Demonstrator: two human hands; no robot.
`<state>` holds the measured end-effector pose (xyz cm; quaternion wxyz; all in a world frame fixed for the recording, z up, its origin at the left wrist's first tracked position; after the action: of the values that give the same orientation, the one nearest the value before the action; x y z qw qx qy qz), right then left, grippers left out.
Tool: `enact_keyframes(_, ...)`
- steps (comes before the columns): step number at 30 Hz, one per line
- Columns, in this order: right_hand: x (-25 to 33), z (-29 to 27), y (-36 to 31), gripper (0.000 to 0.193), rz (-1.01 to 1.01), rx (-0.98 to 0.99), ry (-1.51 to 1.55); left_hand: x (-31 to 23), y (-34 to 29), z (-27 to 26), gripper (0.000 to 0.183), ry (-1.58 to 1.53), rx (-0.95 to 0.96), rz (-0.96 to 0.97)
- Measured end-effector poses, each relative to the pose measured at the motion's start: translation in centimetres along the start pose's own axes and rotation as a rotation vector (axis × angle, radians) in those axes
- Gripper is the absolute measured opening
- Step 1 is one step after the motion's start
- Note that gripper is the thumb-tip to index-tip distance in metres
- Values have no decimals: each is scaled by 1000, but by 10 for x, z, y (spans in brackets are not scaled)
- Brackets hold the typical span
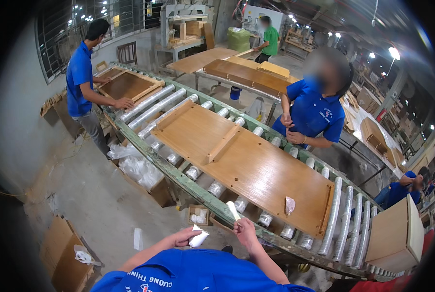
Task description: The person wipes a large wooden panel with a cloth on a roller conveyor, then moves to the floor to wipe another panel. They return to the conveyor to wipe additional panels, handling them one at a time.
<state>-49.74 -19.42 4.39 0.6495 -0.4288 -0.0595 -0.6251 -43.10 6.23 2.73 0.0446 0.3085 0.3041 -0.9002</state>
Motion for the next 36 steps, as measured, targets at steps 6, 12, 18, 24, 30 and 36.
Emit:
enact_keyframes(6, 36, 4, 20, 28, 191, 251, -141, -7, 49, 38, 34, 488, -211, 4)
enact_keyframes(12, 23, -26, 60, 30, 150, 543, -570, -7, 81, 55, 31, 482, -304, 156)
enact_keyframes(18, 3, -5, 67, 24, 109, 587, -1093, 2, 78, 37, 26, 485, -352, 144)
enact_keyframes(24, 2, 1, 76, 19, 92, 523, -1144, -9, 91, 19, 24, 213, -309, 140)
enact_keyframes(30, -1, 8, 107, 15, 6, 379, -1162, -25, 109, -5, 26, 96, -290, 105)
enact_keyframes(36, -8, 14, 142, 14, -144, 192, -1274, -43, 142, -43, 37, 321, -561, 72)
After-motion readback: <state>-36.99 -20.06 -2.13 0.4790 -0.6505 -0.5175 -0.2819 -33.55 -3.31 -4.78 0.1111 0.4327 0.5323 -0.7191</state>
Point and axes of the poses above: each hand's wrist, its own y-axis towards the middle knuckle, its own z-axis out of the palm, x = y × z, the point moved 1 cm from there along y, towards the middle knuckle, and after that the axes turned 6 degrees about x, right-handed, at the moved point
